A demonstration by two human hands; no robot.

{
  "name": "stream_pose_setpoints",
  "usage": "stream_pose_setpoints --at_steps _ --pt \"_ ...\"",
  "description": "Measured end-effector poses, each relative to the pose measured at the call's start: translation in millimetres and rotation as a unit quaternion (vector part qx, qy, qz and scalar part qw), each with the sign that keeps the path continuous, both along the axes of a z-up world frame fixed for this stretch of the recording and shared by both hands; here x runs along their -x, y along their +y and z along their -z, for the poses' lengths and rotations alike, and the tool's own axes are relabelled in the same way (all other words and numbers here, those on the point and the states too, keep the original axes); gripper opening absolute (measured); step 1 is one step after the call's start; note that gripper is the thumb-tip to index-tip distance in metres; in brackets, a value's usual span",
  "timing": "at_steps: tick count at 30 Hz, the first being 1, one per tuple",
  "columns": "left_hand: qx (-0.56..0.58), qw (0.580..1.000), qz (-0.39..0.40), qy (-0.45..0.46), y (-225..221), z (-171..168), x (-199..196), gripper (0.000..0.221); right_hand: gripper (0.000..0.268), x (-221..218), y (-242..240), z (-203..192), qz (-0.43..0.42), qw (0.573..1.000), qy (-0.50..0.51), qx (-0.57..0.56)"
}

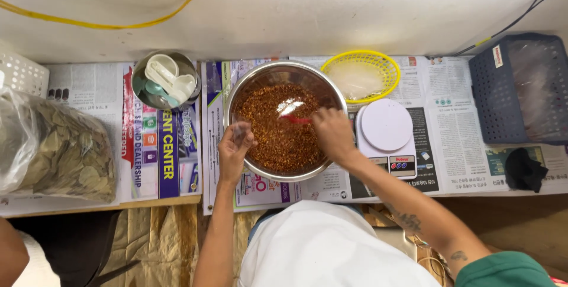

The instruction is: Portioning and weighing seeds from a large bowl into small plastic bags using a spoon

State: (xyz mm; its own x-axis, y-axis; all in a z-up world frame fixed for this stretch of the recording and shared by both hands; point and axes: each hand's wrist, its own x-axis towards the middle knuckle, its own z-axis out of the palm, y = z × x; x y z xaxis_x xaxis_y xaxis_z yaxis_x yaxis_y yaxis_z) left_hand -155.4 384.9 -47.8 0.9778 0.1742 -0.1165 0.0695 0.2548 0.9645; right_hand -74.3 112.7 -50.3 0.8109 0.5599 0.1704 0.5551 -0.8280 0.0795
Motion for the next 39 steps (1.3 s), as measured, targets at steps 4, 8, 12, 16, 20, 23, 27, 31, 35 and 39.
stream_pose_setpoints --at_steps 4,8,12,16,20,23,27,31,35,39 --pt "0.006 1.000 -0.007 -0.006 -1 -2 0 0.031 0.012 -29 -24 -14 0.083 0.996 -0.004 0.037" --pt "0.018 1.000 -0.018 -0.011 -2 7 2 0.026 0.012 -55 -5 -3 0.119 0.988 0.004 0.096" --pt "-0.018 0.999 -0.021 -0.043 -3 11 1 0.021 0.013 -69 40 17 0.029 0.995 0.068 -0.073" --pt "-0.037 0.997 -0.043 -0.057 -6 17 3 0.021 0.012 -44 61 40 -0.026 0.985 0.088 -0.146" --pt "-0.031 0.996 -0.055 -0.067 -7 18 4 0.020 0.015 -11 45 12 -0.054 0.978 0.130 -0.156" --pt "-0.023 0.996 -0.047 -0.068 -6 8 2 0.018 0.013 2 21 -20 -0.067 0.974 0.146 -0.159" --pt "0.000 0.997 -0.032 -0.067 -6 4 1 0.019 0.011 16 -4 -92 -0.052 0.980 0.143 -0.129" --pt "0.008 0.997 -0.030 -0.065 -6 -1 2 0.018 0.012 33 -4 -120 -0.061 0.983 0.130 -0.112" --pt "0.006 0.997 -0.039 -0.069 -6 2 3 0.019 0.014 50 18 -64 -0.063 0.984 0.149 -0.072" --pt "-0.004 0.997 -0.043 -0.070 -6 3 5 0.019 0.013 33 53 -30 -0.056 0.989 0.097 -0.094"
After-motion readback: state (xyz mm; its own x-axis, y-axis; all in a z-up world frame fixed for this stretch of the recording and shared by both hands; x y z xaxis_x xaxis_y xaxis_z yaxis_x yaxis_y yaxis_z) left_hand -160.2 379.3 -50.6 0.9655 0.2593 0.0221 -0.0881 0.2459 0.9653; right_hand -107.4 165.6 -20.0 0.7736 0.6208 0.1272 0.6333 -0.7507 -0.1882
